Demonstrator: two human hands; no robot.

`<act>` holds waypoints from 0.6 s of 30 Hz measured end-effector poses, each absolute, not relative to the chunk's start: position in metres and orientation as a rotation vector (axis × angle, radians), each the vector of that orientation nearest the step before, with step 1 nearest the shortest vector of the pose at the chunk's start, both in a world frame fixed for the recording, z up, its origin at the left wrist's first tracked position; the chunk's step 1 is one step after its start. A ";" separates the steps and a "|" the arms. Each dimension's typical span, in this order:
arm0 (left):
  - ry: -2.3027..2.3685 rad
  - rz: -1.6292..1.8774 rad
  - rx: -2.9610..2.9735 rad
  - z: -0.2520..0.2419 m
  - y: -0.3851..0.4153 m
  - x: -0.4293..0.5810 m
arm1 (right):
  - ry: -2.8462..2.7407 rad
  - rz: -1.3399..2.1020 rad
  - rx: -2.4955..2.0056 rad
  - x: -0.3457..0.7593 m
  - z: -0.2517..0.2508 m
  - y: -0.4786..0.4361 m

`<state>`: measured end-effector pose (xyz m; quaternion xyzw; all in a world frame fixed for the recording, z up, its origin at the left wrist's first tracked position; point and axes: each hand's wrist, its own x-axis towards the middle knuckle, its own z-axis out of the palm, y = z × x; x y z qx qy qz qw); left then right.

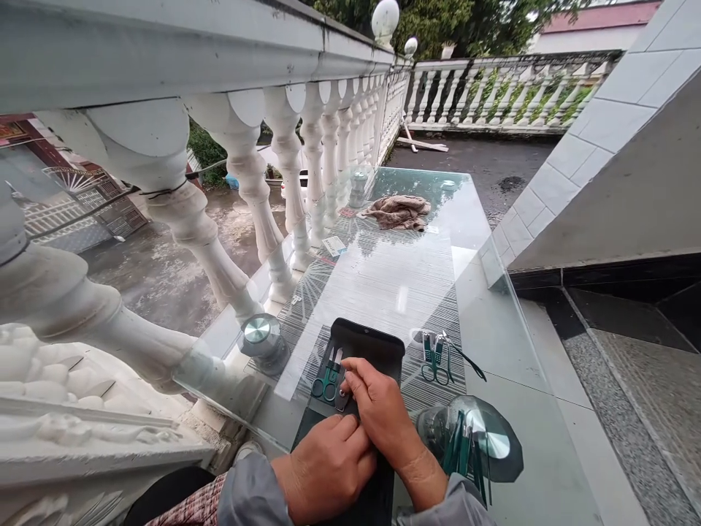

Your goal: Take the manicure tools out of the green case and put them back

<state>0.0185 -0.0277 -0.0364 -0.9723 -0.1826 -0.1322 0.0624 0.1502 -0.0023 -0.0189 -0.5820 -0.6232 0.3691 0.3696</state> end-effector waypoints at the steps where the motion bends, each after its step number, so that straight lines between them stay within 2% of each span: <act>1: -0.553 -0.402 -2.939 -0.036 -0.028 0.018 | -1.672 0.834 -1.508 0.150 -0.020 -0.001; 5: -0.561 -0.372 -2.940 -0.036 -0.029 0.018 | -2.031 0.253 -1.498 0.153 -0.023 0.004; 8: -0.566 -0.372 -2.932 -0.037 -0.030 0.018 | -2.236 0.034 -1.495 0.157 -0.024 0.008; 13: -0.569 -0.330 -2.927 -0.037 -0.030 0.018 | -2.323 -0.084 -1.539 0.159 -0.021 0.013; 18: -0.565 -0.293 -2.920 -0.036 -0.030 0.018 | -2.283 -0.021 -1.596 0.163 -0.017 0.015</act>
